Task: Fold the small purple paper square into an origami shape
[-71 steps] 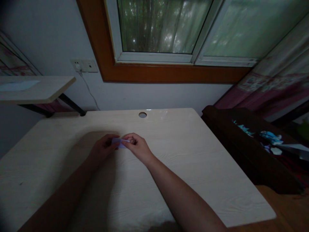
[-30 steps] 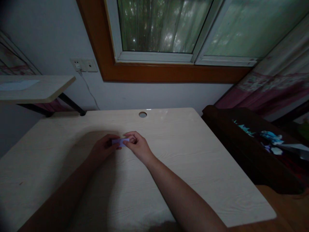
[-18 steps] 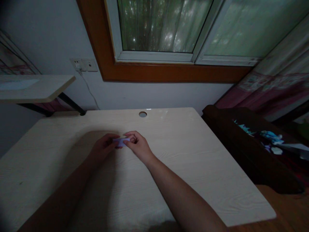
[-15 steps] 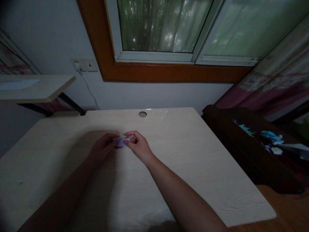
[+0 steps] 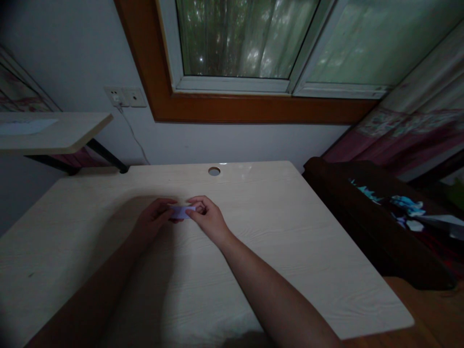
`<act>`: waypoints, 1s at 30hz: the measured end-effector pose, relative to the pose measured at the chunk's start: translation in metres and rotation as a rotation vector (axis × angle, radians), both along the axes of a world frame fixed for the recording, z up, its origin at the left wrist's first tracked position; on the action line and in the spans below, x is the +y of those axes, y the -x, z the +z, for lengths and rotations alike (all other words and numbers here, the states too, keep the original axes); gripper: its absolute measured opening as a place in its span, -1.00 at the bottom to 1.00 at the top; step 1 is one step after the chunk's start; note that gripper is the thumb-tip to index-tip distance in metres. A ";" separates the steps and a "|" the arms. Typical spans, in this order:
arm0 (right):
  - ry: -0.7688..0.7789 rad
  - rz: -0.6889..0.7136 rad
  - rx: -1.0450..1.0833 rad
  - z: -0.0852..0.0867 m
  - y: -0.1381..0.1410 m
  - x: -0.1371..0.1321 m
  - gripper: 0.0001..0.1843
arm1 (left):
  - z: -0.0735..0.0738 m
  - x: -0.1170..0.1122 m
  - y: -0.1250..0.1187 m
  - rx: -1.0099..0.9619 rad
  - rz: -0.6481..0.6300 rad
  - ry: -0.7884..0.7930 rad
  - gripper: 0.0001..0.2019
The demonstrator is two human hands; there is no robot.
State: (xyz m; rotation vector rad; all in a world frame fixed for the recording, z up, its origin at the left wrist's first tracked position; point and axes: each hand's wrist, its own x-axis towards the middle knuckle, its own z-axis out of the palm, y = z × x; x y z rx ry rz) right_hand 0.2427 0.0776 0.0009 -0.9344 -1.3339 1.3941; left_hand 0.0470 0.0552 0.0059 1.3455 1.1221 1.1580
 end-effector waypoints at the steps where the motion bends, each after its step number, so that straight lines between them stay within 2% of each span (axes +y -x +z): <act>1: -0.001 0.001 -0.005 0.001 0.000 0.000 -0.69 | 0.001 0.000 0.000 0.000 0.002 0.001 -0.66; 11: -0.017 0.002 -0.010 -0.004 -0.001 0.001 -0.70 | 0.003 -0.001 0.000 0.049 0.045 0.001 -0.77; 17: -0.032 0.001 -0.043 -0.004 -0.002 0.000 -0.69 | 0.003 -0.001 0.001 0.202 0.028 -0.084 -0.77; 22: -0.037 0.020 -0.058 -0.003 -0.002 -0.002 -0.70 | 0.005 0.000 -0.001 0.367 0.065 -0.141 -0.78; 30: -0.058 0.008 -0.080 -0.004 -0.001 -0.003 -0.69 | 0.006 -0.001 -0.002 0.390 0.041 -0.162 -0.81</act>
